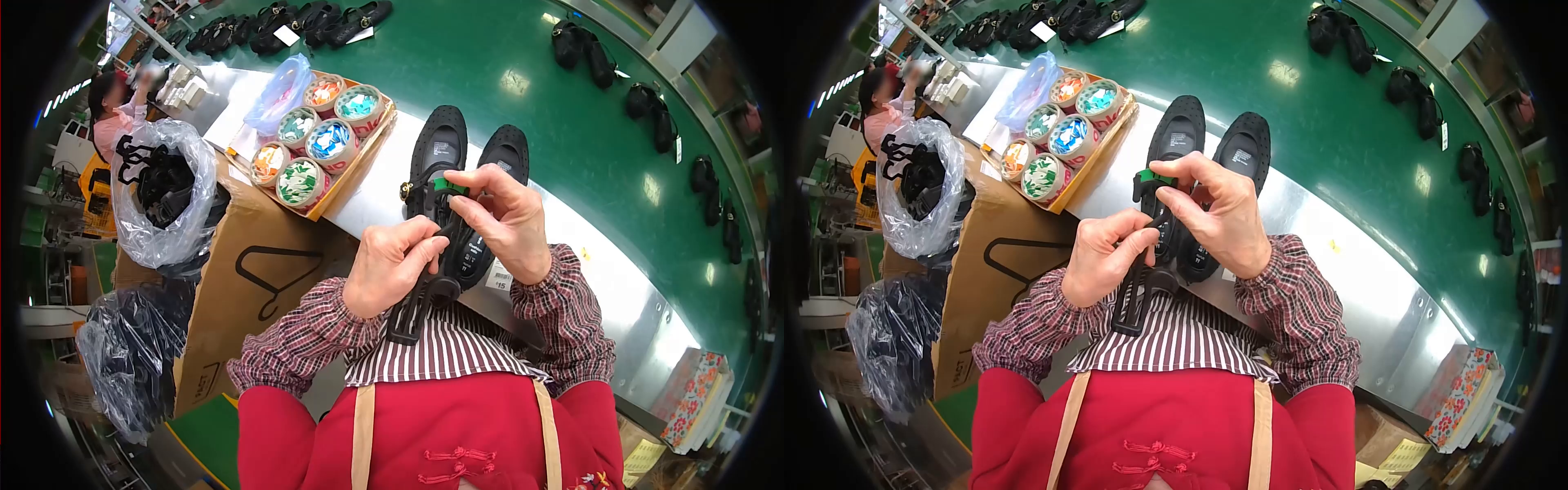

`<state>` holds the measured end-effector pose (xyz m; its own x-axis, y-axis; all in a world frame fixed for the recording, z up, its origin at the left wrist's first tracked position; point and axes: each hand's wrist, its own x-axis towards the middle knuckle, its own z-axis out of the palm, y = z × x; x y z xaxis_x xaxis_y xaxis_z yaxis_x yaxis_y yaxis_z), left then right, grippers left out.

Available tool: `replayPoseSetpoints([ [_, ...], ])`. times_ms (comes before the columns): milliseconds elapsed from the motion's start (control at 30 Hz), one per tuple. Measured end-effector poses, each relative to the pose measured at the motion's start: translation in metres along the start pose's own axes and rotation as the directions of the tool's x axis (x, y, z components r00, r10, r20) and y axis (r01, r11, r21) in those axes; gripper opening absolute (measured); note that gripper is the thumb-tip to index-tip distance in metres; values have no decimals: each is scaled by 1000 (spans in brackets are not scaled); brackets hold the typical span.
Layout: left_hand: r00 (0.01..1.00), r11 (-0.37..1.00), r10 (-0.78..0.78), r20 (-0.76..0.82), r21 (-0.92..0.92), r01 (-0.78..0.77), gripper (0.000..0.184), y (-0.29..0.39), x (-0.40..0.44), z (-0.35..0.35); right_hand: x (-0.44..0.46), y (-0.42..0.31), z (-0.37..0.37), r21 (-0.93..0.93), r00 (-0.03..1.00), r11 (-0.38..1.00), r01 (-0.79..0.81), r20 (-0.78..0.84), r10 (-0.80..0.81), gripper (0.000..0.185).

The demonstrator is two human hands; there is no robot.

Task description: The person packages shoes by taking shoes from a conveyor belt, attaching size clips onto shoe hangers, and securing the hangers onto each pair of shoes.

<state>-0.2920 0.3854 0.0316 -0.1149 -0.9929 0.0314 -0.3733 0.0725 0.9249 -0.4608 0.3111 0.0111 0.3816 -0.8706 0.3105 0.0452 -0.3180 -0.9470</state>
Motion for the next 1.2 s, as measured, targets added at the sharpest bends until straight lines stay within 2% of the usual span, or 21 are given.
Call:
replayPoseSetpoints([
  [167, 999, 999, 4, 49, 39, -6, 11, -4, 4, 4, -4, 3, 1, 87, 999, 996, 22, -47, -18, 30],
  [233, 997, 990, -62, 49, -124, 68, 13, -12, 7, 5, -1, -6, -10, -187, 994, 981, -61, 80, 77, 38],
  [300, 989, 959, -149, 25, -242, 151, 16, -11, 17, -1, -11, -9, -11, -179, 999, 984, -25, 40, 33, 50],
  [367, 980, 947, -196, 36, -253, 199, 16, -16, 26, -6, -28, -24, -21, -496, 997, 868, 35, 82, 7, 61],
  [433, 981, 924, -196, 3, -335, 185, 16, -26, 38, -3, -45, -30, -8, -644, 946, 700, 308, 283, -156, 78],
  [500, 979, 880, -200, -26, -443, 168, 18, -33, 50, 1, -64, -30, 17, -789, 933, 516, 335, 355, -62, 76],
  [567, 972, 869, -203, -115, -479, 124, 19, -33, 62, 10, -68, -14, 32, -845, 951, 436, 309, 266, -159, 77],
  [633, 967, 834, -168, -193, -551, 35, 22, -33, 72, 7, -57, -11, 28, -847, 955, 448, 287, 215, -205, 66],
  [700, 978, 865, -103, -181, -501, -1, 26, -19, 68, 0, -38, -5, 4, -737, 969, 640, 217, 83, -234, 54],
  [733, 997, 961, 17, -70, -274, -35, 27, -26, 60, -11, -30, 0, -11, -584, 987, 809, 69, -76, -138, 46],
  [767, 997, 960, 24, -67, -276, -41, 27, -26, 49, -9, -23, 5, -28, -381, 978, 922, -68, -206, -14, 40],
  [800, 961, 957, 272, 52, 94, -276, 29, -22, 34, -7, -19, 13, -48, -299, 967, 945, -134, -248, 59, 36],
  [833, 864, 761, 439, 245, 411, -503, 32, -20, 21, -5, -19, 19, -60, -211, 950, 957, -200, -280, 137, 34],
  [867, 836, 692, 429, 342, 471, -547, 38, -22, 12, 1, -20, 25, -62, -174, 950, 966, -192, -281, 138, 32],
  [900, 805, 614, 406, 434, 522, -591, 44, -28, 6, 8, -21, 28, -61, -175, 951, 966, -190, -278, 136, 32],
  [933, 768, 528, 390, 509, 560, -639, 47, -40, 4, 12, -23, 32, -58, -320, 957, 925, -207, -261, 124, 32],
  [967, 771, 546, 413, 485, 545, -636, 45, -47, 5, 18, -23, 38, -54, -456, 964, 864, -214, -240, 112, 32],
  [1033, 728, 596, 428, 535, 439, -673, 38, -50, 12, 19, -14, 46, -49, -517, 970, 845, -138, -243, 10, 33],
  [1100, 694, 601, 433, 575, 390, -698, 35, -53, 19, 18, -4, 41, -48, -794, 996, 607, 24, -32, -81, 33],
  [1133, 651, 606, 442, 618, 329, -724, 31, -54, 22, 17, 3, 29, -44, -839, 999, 544, 4, 30, 38, 34],
  [1200, 623, 597, 437, 648, 309, -740, 28, -56, 26, 15, 13, 29, -40, -868, 988, 487, 100, 143, 53, 34],
])
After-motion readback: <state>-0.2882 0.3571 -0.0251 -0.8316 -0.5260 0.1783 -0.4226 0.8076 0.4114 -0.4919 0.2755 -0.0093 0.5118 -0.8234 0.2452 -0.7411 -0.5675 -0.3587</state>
